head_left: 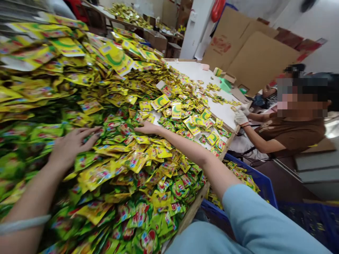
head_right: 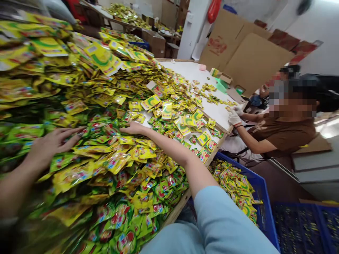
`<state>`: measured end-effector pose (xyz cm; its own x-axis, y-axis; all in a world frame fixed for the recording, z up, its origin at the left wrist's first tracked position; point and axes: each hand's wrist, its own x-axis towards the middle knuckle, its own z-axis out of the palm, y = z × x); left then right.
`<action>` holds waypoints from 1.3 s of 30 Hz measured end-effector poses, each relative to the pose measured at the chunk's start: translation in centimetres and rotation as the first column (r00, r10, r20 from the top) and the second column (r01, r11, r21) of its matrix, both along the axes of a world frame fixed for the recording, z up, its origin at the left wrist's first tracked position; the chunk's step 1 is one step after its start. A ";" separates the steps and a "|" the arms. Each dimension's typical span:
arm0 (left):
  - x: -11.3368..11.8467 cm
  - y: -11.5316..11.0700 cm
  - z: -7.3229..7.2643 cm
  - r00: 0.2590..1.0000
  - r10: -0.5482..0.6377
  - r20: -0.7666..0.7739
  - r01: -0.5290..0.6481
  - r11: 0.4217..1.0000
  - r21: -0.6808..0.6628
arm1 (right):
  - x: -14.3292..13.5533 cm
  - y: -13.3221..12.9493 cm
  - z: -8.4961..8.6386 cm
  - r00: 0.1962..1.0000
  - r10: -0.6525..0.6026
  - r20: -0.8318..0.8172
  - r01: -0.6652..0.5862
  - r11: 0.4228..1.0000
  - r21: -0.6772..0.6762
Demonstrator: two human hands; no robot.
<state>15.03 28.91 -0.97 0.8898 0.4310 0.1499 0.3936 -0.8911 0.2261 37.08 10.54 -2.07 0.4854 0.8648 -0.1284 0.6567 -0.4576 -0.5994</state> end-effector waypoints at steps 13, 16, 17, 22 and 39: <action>-4.8 -9.0 3.5 1.000 -0.028 -0.010 0.023 0.941 -0.338 | -6.7 -5.9 2.4 0.991 0.072 0.116 -0.107 0.939 0.328; -6.4 -11.8 4.0 0.998 -0.030 0.051 0.044 0.953 -0.301 | -8.8 -8.3 2.6 0.987 0.072 0.144 -0.124 0.909 0.398; -7.1 -12.8 4.1 0.996 -0.042 0.073 0.061 0.956 -0.286 | -9.6 -9.1 2.6 0.984 0.077 0.158 -0.139 0.893 0.429; -12.1 -16.7 3.7 0.988 -0.061 0.141 0.089 0.976 -0.199 | -12.4 -12.6 2.0 0.949 0.165 0.270 -0.295 0.772 0.564; -16.2 -18.4 -2.5 0.930 0.016 0.368 -0.061 0.992 0.112 | -15.0 -13.2 -0.7 0.870 0.158 0.468 -0.439 0.679 0.588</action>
